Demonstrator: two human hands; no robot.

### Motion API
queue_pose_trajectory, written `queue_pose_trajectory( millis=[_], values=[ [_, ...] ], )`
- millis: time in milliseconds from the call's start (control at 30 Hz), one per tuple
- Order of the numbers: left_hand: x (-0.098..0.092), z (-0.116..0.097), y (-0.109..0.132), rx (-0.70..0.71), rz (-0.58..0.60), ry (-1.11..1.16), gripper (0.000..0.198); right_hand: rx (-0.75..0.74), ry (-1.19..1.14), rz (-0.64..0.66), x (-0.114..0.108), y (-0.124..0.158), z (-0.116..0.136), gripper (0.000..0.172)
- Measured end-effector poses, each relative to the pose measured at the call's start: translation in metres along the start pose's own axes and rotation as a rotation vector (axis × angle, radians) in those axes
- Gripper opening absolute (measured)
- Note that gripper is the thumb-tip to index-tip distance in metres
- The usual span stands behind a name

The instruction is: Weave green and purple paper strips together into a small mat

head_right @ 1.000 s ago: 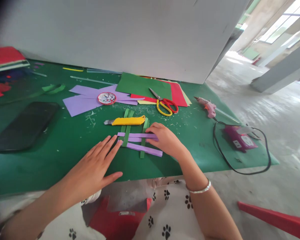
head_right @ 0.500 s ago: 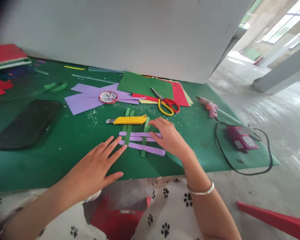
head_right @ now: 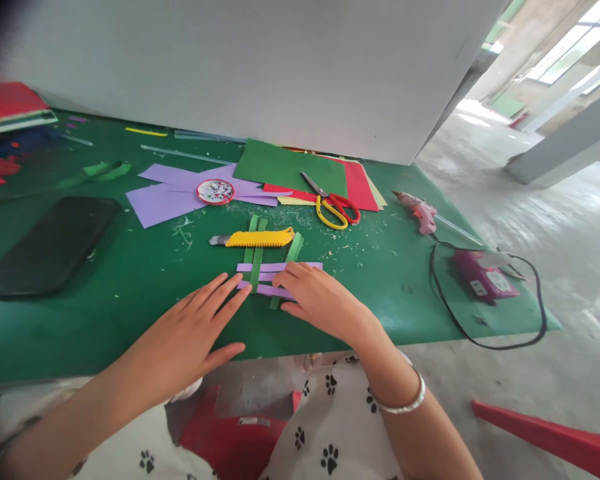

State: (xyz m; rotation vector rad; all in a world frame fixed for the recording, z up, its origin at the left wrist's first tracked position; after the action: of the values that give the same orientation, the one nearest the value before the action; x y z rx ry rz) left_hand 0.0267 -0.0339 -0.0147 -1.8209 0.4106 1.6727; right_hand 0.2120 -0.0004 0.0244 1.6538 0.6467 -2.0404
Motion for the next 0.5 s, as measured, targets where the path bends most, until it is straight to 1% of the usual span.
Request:
queue_pose_trajectory(
  millis=[100,300,500],
  values=[
    [-0.0012,0.0001,-0.0005,0.001,0.008,0.012,0.06,0.028,-0.034,-0.026,0.0028,-0.0033,-0.0002,0.023],
    [-0.0022,-0.0004,-0.0015,-0.016,0.02,0.012,0.059,0.016,-0.148,-0.12,0.0085,-0.006,0.0002,0.032],
    [-0.004,-0.0012,-0.0015,-0.016,0.007,0.017,0.058,0.005,-0.264,-0.133,0.0087,-0.0098,0.0011,0.03]
  ],
)
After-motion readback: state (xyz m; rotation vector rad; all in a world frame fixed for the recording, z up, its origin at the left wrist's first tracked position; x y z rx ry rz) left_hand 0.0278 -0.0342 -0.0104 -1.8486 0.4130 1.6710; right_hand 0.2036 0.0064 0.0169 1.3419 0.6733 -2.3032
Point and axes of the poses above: each hand's wrist, its own y-axis away from the middle knuckle, its own x-axis out of the palm, z = x × y, the point moved 2 cm from there along -y, towards the middle knuckle, and after that the axes turned 14 degrees about -z, right-handed, at the moved point
